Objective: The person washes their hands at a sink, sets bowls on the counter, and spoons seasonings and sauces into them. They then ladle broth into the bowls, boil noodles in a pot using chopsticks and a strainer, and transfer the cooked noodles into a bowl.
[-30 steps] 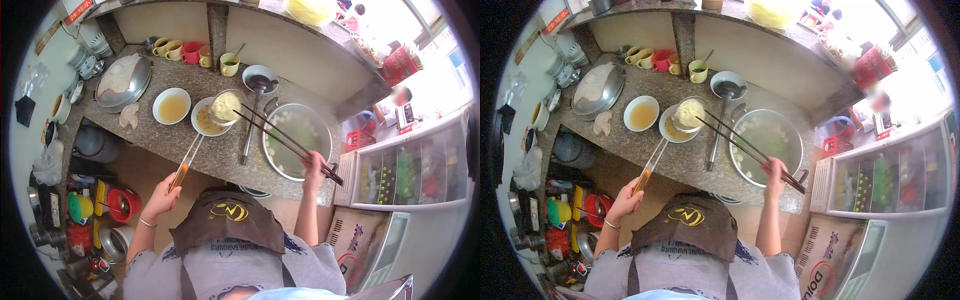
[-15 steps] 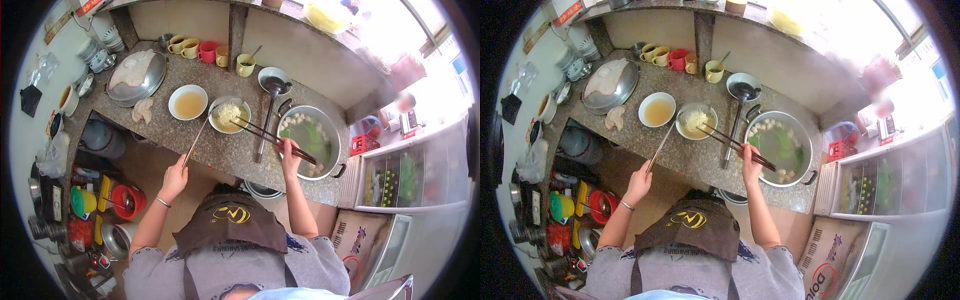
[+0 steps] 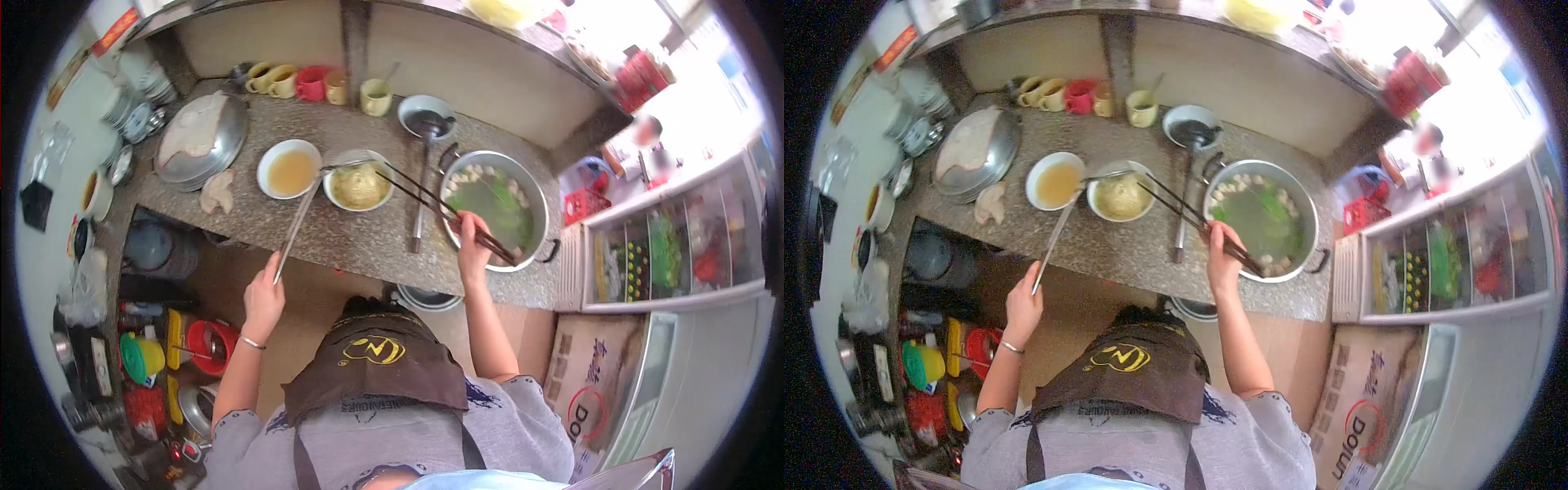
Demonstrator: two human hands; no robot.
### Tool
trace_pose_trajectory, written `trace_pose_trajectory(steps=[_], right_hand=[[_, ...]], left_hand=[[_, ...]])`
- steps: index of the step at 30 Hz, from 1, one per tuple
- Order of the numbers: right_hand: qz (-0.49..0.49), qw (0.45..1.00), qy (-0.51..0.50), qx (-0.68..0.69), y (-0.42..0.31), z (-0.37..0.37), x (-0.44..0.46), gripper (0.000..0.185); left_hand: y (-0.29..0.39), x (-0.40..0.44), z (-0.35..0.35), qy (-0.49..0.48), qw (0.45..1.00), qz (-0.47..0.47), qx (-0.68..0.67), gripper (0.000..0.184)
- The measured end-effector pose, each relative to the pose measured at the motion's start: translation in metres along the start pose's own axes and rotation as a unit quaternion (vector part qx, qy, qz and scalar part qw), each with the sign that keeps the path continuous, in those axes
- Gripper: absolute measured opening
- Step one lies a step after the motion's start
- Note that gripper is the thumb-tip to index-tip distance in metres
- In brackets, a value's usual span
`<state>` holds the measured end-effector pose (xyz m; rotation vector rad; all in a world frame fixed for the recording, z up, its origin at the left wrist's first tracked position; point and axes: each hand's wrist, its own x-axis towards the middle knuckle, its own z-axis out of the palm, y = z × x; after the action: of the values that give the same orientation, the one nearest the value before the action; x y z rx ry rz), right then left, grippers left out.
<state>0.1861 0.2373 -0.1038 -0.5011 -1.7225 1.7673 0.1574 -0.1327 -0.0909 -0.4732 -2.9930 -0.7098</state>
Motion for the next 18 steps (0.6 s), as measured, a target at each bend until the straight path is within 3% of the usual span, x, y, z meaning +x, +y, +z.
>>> trace_pose_trajectory(steps=[4, 6, 9, 11, 15, 18], right_hand=[[-0.057, 0.986, 0.107, -0.115, -0.026, -0.097, 0.009, 0.022], [-0.074, 0.958, 0.146, -0.237, 0.001, -0.158, 0.021, 0.021], [0.005, 0.888, 0.053, -0.456, 0.025, -0.191, 0.022, 0.015], [-0.008, 0.927, -0.008, -0.376, 0.060, -0.185, 0.029, 0.015], [-0.044, 0.929, -0.095, -0.355, 0.062, -0.132, 0.061, 0.010], [-0.089, 0.936, -0.145, -0.309, 0.068, -0.135, 0.105, 0.010]], left_hand=[[0.010, -0.014, -0.002, 0.030, 0.998, 0.018, -0.056, 0.048], [0.018, -0.023, -0.001, 0.032, 0.995, -0.017, -0.095, 0.046], [0.040, -0.032, 0.001, -0.006, 0.990, -0.070, -0.122, 0.044], [0.057, -0.034, 0.011, 0.001, 0.990, -0.054, -0.133, 0.044], [0.108, -0.028, 0.029, -0.031, 0.982, -0.061, -0.174, 0.044], [0.148, -0.019, 0.041, -0.083, 0.969, -0.098, -0.212, 0.043]])
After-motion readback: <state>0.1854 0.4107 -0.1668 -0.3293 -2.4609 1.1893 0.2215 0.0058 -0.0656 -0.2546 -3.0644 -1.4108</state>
